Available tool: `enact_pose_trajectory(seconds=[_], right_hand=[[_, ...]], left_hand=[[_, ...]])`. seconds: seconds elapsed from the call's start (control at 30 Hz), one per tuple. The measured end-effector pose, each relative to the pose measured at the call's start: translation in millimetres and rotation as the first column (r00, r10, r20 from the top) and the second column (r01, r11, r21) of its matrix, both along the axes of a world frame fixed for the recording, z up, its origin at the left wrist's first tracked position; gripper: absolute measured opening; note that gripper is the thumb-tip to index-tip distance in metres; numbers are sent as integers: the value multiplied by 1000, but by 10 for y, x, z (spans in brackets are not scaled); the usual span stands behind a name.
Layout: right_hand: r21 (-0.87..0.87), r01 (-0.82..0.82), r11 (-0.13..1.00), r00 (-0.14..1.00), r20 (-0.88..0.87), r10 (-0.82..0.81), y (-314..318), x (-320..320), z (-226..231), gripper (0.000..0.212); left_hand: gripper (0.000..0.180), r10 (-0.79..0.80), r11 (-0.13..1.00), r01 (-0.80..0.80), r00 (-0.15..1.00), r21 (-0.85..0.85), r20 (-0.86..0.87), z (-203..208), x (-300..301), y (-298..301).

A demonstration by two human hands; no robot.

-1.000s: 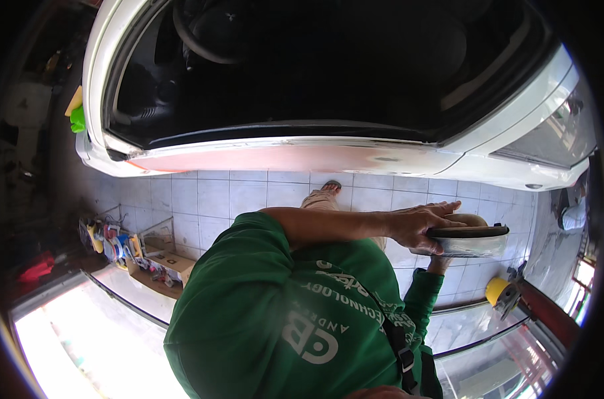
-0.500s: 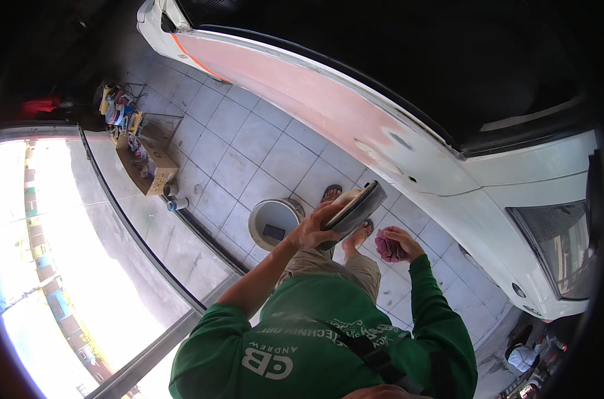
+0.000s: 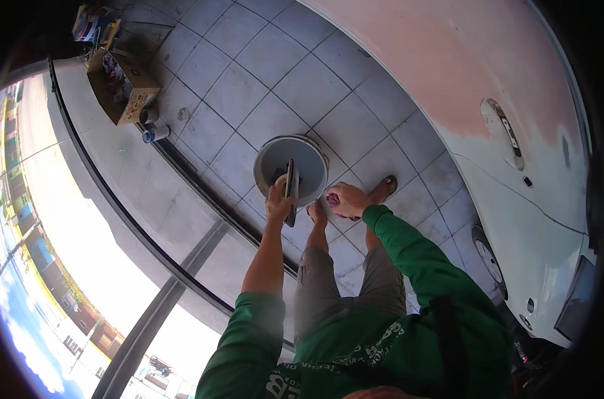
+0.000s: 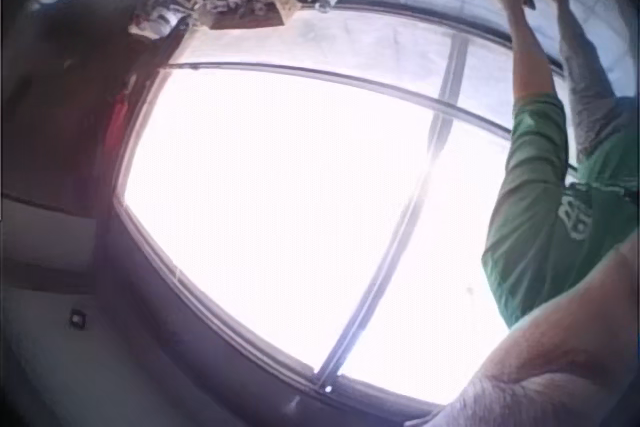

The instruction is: The person uses a sanding block and a pink cloth to polish the surface of a white car door. They repeatedly rub the door with the block and wipe it with the cloth, occasionally dipping the cloth into a bucket of water.

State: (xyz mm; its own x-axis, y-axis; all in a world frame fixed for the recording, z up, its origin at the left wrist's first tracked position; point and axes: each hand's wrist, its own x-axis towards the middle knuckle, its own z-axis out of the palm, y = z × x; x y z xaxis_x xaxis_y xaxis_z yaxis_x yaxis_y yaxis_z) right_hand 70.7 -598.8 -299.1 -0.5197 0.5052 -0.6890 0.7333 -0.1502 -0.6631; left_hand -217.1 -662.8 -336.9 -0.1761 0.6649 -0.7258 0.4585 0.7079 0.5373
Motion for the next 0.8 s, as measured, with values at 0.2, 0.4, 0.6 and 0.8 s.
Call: enact_pose_trajectory(seconds=[0.2, 0.4, 0.6, 0.8], right_hand=[[192, -357, 914, 910, 292, 294, -108, -1162, -1331, 50], [219, -651, 727, 715, 500, 489, -321, -1353, -2543, 55], [-27, -563, 826, 767, 354, 534, -471, -1230, -3025, 29], [-218, -490, 844, 836, 157, 526, 220, -1248, -1511, 37]], left_hand=[[76, -40, 991, 68, 971, 115, -235, -1618, -175, -109], [65, 135, 987, -129, 989, 101, -57, -2852, -204, -574], [61, 70, 995, -65, 995, -74, 76, -2914, -300, -830], [75, 654, 714, -680, 561, -168, 508, -1823, -294, -886]])
